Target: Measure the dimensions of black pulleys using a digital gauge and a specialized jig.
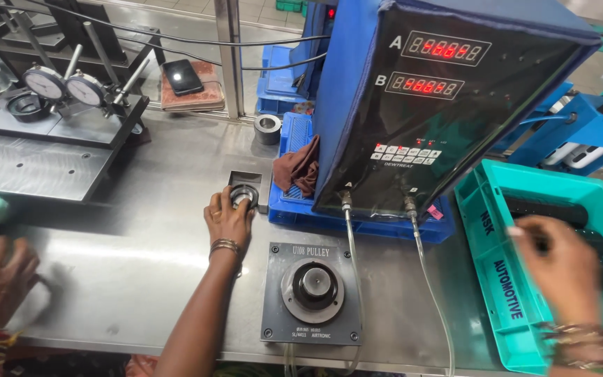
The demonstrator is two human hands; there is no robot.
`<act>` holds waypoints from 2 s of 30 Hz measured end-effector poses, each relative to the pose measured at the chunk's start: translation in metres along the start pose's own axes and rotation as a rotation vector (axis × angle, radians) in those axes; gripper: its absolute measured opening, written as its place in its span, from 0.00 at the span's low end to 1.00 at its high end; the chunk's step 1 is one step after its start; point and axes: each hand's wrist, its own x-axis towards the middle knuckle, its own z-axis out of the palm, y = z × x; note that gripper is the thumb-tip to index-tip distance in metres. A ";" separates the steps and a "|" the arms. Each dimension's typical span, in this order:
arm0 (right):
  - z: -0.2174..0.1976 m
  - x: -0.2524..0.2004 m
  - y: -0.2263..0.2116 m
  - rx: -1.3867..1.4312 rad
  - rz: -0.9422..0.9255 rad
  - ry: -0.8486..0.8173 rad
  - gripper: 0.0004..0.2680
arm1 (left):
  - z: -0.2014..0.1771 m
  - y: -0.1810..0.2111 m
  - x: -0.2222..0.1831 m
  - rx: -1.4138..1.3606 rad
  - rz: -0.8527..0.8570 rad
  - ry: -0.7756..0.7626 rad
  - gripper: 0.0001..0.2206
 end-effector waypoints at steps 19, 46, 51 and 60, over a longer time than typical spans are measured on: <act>0.063 0.006 0.211 -0.037 0.184 -0.608 0.21 | -0.141 0.080 -0.081 -0.724 0.215 -0.087 0.27; 0.047 -0.029 0.287 0.967 0.664 -0.215 0.09 | -0.109 0.038 -0.016 -0.505 0.053 0.072 0.25; 0.026 -0.037 0.268 1.424 0.377 0.029 0.04 | -0.076 0.007 -0.019 -0.229 -0.173 -0.217 0.24; 0.049 -0.056 -0.101 1.051 0.242 -0.429 0.15 | -0.017 -0.006 -0.009 -0.235 -0.005 -0.008 0.14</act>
